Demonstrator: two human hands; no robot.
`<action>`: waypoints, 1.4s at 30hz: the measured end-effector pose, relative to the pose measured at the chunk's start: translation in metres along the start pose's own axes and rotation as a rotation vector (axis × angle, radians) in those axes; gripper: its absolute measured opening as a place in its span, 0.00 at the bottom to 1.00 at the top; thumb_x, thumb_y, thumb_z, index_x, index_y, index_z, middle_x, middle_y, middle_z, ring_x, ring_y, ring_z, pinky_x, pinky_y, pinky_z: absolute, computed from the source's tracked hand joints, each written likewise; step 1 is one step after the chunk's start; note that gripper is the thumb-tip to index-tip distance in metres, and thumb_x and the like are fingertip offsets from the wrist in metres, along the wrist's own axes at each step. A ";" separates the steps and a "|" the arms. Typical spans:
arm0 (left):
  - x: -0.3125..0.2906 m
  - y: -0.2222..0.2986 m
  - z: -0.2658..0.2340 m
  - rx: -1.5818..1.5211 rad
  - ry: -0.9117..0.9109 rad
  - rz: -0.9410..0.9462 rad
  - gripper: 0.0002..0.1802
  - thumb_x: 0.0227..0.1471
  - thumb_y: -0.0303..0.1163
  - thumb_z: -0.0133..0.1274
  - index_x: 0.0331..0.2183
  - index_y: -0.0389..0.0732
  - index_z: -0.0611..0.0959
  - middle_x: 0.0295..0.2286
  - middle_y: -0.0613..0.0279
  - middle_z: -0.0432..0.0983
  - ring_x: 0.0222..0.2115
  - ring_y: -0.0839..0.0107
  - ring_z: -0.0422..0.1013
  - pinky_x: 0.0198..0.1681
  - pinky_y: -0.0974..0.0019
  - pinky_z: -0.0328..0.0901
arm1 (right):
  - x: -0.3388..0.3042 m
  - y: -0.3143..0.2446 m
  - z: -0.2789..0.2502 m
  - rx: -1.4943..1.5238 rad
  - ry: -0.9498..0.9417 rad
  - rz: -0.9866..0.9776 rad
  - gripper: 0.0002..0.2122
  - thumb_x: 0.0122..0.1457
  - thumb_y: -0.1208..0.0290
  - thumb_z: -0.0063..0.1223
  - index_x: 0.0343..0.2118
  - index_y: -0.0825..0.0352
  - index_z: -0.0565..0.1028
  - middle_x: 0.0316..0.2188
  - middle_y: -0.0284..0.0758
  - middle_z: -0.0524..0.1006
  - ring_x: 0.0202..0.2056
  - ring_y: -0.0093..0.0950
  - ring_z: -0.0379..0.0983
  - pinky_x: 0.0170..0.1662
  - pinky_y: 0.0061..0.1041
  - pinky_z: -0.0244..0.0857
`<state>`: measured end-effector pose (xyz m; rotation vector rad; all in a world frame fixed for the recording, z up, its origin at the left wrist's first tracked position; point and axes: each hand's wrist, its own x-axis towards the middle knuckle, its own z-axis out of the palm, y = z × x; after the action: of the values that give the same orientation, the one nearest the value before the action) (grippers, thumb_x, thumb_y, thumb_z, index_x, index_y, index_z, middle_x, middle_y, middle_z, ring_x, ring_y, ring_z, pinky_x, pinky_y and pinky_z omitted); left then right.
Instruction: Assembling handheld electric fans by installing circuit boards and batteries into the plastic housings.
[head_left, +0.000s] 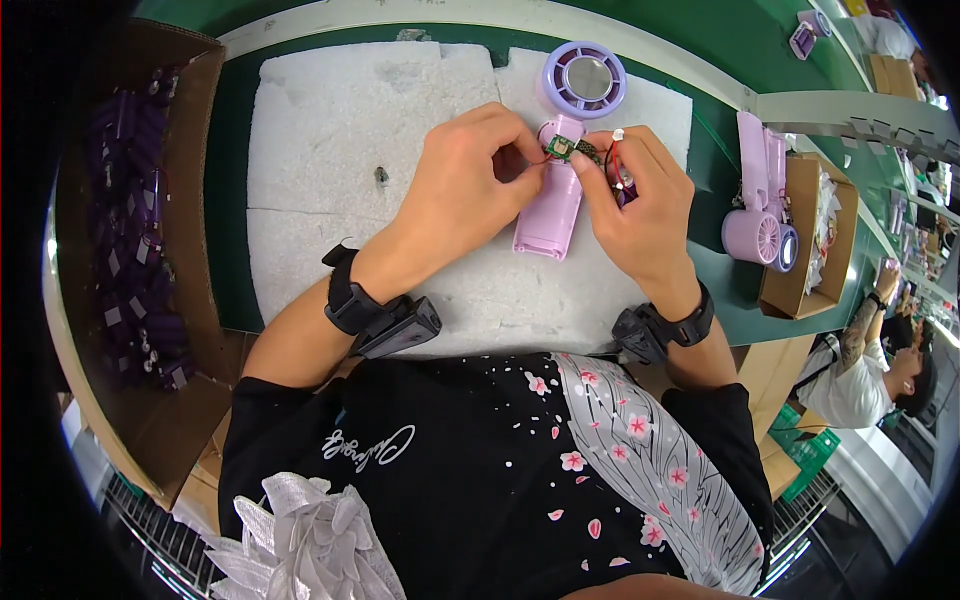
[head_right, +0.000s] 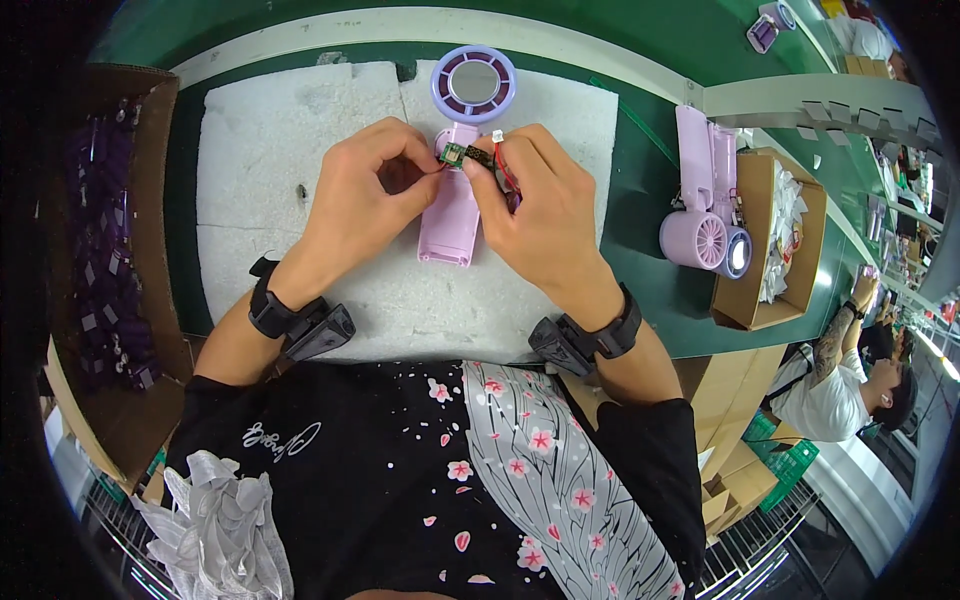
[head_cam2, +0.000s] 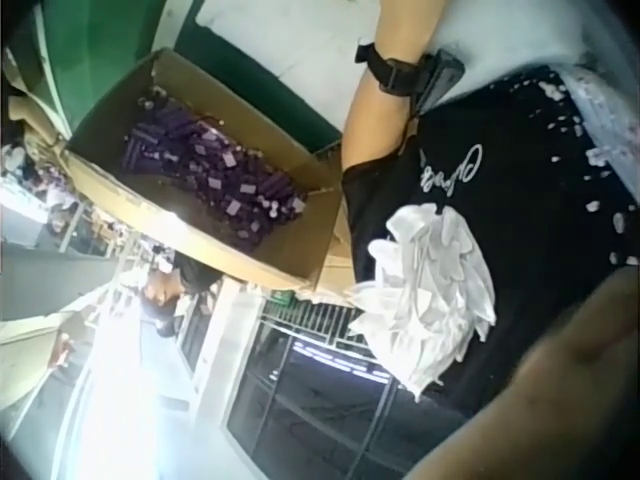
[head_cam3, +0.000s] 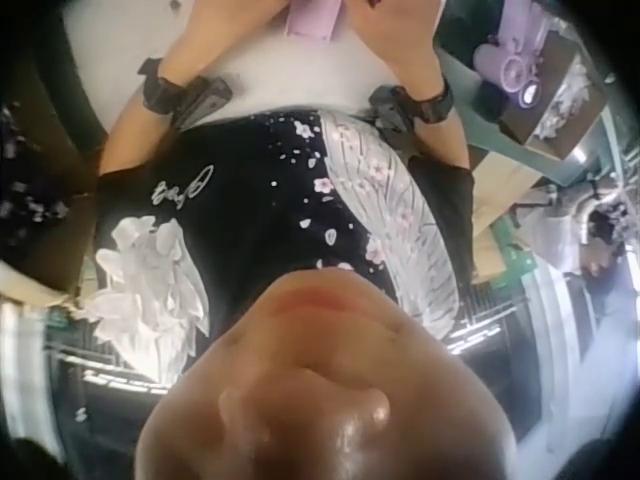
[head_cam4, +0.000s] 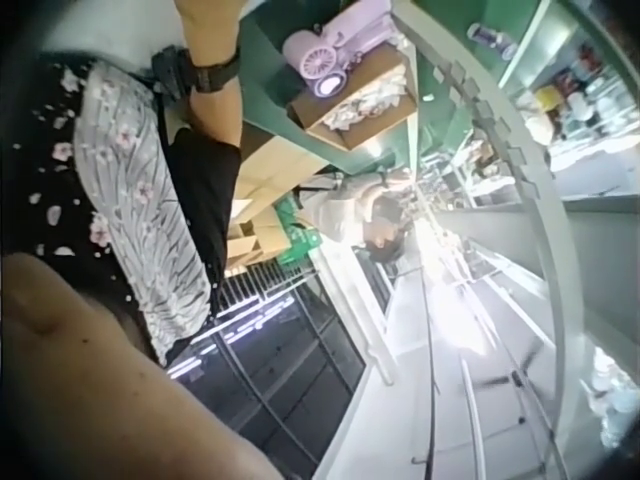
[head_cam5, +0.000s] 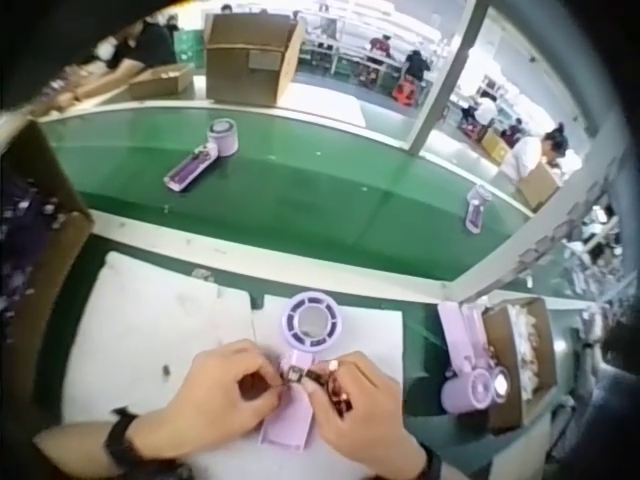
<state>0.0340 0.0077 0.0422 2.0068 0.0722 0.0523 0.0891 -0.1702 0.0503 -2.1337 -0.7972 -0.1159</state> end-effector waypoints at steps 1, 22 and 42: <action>0.000 -0.001 -0.001 -0.030 -0.014 0.006 0.06 0.42 0.20 0.61 0.27 0.33 0.80 0.29 0.62 0.75 0.27 0.75 0.72 0.30 0.73 0.66 | 0.000 -0.001 0.000 -0.002 0.000 0.000 0.06 0.50 0.79 0.62 0.30 0.71 0.77 0.24 0.35 0.73 0.21 0.26 0.67 0.25 0.22 0.61; 0.004 0.001 -0.007 -0.194 -0.183 -0.096 0.16 0.44 0.19 0.56 0.38 0.39 0.74 0.28 0.64 0.73 0.25 0.81 0.68 0.30 0.75 0.66 | -0.004 -0.002 0.004 -0.035 -0.070 -0.078 0.06 0.49 0.79 0.62 0.31 0.70 0.77 0.27 0.36 0.74 0.25 0.30 0.71 0.28 0.25 0.65; 0.004 0.002 -0.002 -0.157 -0.147 -0.058 0.16 0.46 0.21 0.55 0.40 0.38 0.74 0.25 0.62 0.74 0.26 0.77 0.72 0.32 0.72 0.68 | -0.002 -0.004 0.008 -0.086 0.106 -0.085 0.09 0.44 0.78 0.67 0.30 0.65 0.79 0.28 0.33 0.77 0.25 0.27 0.71 0.26 0.23 0.65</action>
<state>0.0383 0.0093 0.0447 1.8452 0.0314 -0.1229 0.0834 -0.1634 0.0466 -2.1542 -0.8335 -0.3105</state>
